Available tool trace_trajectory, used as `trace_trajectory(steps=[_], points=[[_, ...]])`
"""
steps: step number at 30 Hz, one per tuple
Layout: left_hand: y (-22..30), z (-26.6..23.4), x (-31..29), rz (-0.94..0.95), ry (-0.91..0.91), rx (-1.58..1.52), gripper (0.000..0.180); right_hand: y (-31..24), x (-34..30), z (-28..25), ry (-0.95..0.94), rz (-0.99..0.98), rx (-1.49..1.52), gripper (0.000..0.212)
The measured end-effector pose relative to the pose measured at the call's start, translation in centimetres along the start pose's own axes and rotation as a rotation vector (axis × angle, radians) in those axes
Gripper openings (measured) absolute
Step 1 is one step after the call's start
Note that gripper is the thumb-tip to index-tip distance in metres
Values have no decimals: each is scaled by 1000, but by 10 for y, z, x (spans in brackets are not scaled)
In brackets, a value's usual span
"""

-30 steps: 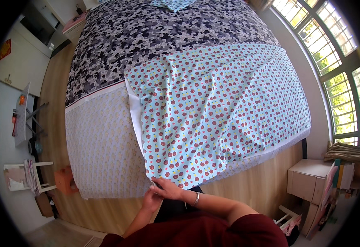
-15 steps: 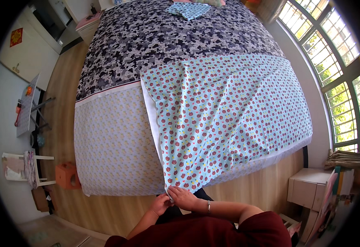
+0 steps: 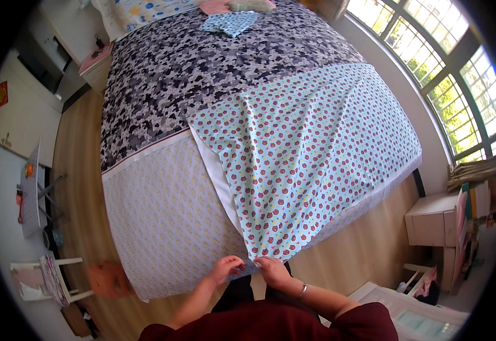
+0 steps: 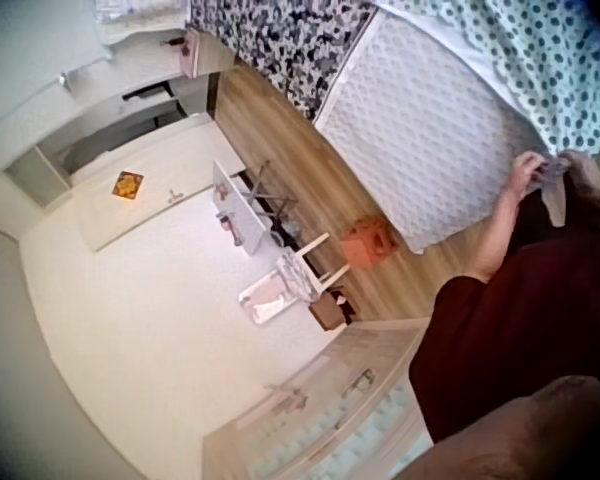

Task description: The person folds a patterned sheet on a bed by hand, carries it to a chair, and then returns to the bed to fold more of the sheet.

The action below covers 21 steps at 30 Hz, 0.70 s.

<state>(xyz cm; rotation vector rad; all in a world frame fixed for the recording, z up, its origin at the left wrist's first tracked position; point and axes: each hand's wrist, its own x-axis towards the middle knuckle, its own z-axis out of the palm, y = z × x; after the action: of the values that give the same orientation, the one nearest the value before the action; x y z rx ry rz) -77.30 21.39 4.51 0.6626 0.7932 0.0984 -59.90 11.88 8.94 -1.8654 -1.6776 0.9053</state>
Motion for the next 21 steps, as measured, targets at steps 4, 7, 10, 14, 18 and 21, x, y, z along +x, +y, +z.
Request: trace_trajectory(steps=[4,7,10,14,18,21], points=[[44,-50,25,-11,87,111,16,6,-4,10,101,288,153,19],[76,-89,63,44,154,128,14,23,-5,17,171,404,203,18],[116,-121,103,121,317,90,12,38,1,18,135,486,174,18],[178,-153,155,215,487,136,11,49,16,27,-14,560,120,17],[232,-171,205,227,620,317,16,65,26,34,-135,542,96,19],[264,-172,245,234,745,394,22,78,35,39,-239,592,98,21]])
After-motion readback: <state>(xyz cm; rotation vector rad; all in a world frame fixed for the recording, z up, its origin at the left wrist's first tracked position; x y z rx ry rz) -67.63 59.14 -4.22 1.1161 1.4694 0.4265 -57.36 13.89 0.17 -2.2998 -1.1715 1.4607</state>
